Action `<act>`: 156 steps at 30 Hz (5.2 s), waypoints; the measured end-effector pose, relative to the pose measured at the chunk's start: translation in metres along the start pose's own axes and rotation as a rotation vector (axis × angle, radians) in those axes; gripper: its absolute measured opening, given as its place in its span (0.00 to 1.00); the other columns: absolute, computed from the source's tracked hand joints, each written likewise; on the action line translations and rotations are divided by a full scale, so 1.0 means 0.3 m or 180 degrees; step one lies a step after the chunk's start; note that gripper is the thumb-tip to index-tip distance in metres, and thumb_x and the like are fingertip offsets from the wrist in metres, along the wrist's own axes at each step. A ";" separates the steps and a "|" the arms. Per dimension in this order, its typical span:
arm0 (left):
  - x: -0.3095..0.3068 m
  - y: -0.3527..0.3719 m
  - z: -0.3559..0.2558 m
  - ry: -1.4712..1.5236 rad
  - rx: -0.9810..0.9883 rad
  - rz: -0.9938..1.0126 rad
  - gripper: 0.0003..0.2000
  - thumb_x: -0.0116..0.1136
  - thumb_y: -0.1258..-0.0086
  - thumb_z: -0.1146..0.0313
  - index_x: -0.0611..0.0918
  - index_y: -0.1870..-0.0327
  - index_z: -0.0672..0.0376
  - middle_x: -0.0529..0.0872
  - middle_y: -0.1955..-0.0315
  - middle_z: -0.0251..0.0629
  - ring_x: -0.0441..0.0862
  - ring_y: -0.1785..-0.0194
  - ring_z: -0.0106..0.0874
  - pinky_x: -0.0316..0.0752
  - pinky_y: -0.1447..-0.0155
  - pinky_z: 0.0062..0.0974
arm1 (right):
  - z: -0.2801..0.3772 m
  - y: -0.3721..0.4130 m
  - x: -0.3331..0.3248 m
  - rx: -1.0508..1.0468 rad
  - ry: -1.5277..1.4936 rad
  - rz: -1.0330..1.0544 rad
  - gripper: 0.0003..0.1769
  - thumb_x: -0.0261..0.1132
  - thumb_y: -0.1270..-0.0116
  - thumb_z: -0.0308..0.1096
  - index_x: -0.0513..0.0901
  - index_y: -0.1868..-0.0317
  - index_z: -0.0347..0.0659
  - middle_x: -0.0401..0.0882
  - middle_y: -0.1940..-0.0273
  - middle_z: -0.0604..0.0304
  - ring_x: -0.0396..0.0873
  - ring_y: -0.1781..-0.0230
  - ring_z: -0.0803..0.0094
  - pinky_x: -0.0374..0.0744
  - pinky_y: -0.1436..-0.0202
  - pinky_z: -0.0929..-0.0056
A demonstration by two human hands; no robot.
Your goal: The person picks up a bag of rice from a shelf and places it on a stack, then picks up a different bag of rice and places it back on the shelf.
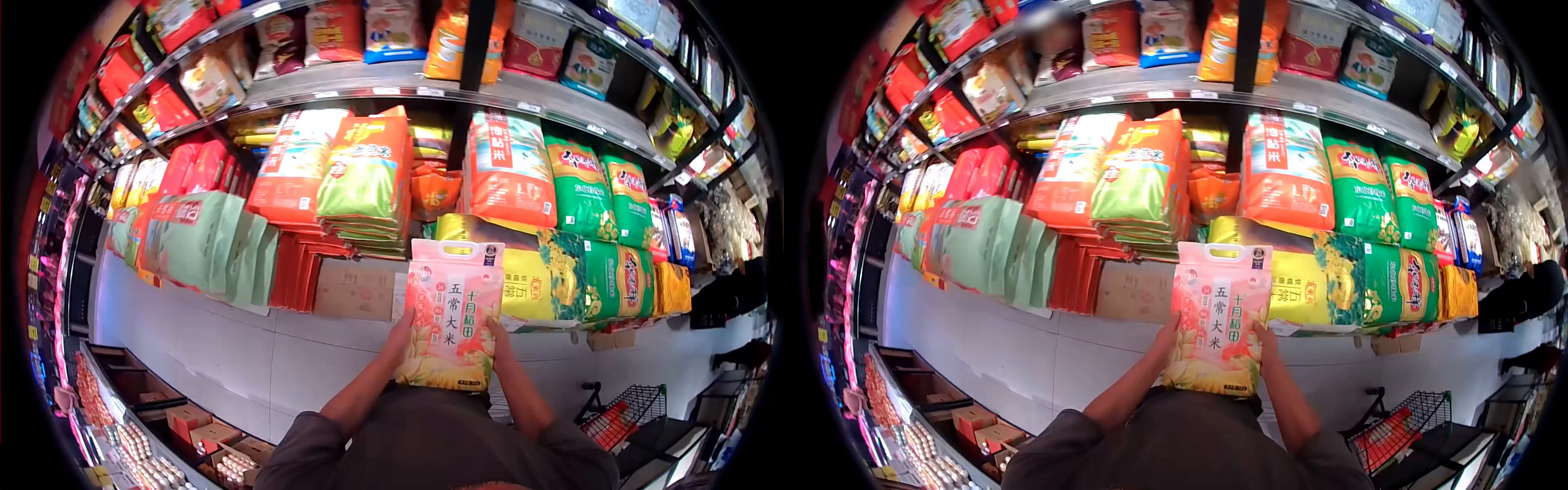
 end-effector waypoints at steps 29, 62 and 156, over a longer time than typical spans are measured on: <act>-0.862 0.703 -0.009 0.0025 0.1945 -0.0718 0.29 0.43 0.25 0.45 0.73 0.43 0.66 0.81 0.53 0.39 0.80 0.54 0.27 0.76 0.48 0.27 | -0.493 0.350 0.892 -0.0553 0.1424 0.0908 0.28 0.50 0.27 0.58 0.79 0.54 0.39 0.78 0.61 0.65 0.75 0.63 0.79 0.74 0.57 0.75; -1.734 1.041 -0.332 0.3158 0.3152 -0.2464 0.26 0.40 0.23 0.48 0.70 0.40 0.64 0.79 0.48 0.41 0.80 0.49 0.32 0.76 0.44 0.31 | -1.443 -0.119 2.117 -0.0135 0.3444 0.3551 0.23 0.51 0.25 0.49 0.76 0.57 0.33 0.78 0.63 0.56 0.75 0.60 0.70 0.73 0.52 0.69; -5.412 1.325 -2.297 0.2341 0.2583 -0.2412 0.32 0.39 0.25 0.42 0.74 0.43 0.68 0.80 0.50 0.41 0.78 0.49 0.28 0.70 0.42 0.28 | -3.870 -0.708 5.237 0.0636 0.3044 0.2948 0.31 0.54 0.31 0.58 0.73 0.44 0.36 0.78 0.57 0.59 0.75 0.59 0.75 0.73 0.54 0.73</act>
Point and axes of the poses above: each hand's wrist, its own y-axis away from the middle knuckle, its own x-axis out of the palm, z = x × y, the point moved 1 cm from there along -y, towards the middle knuckle
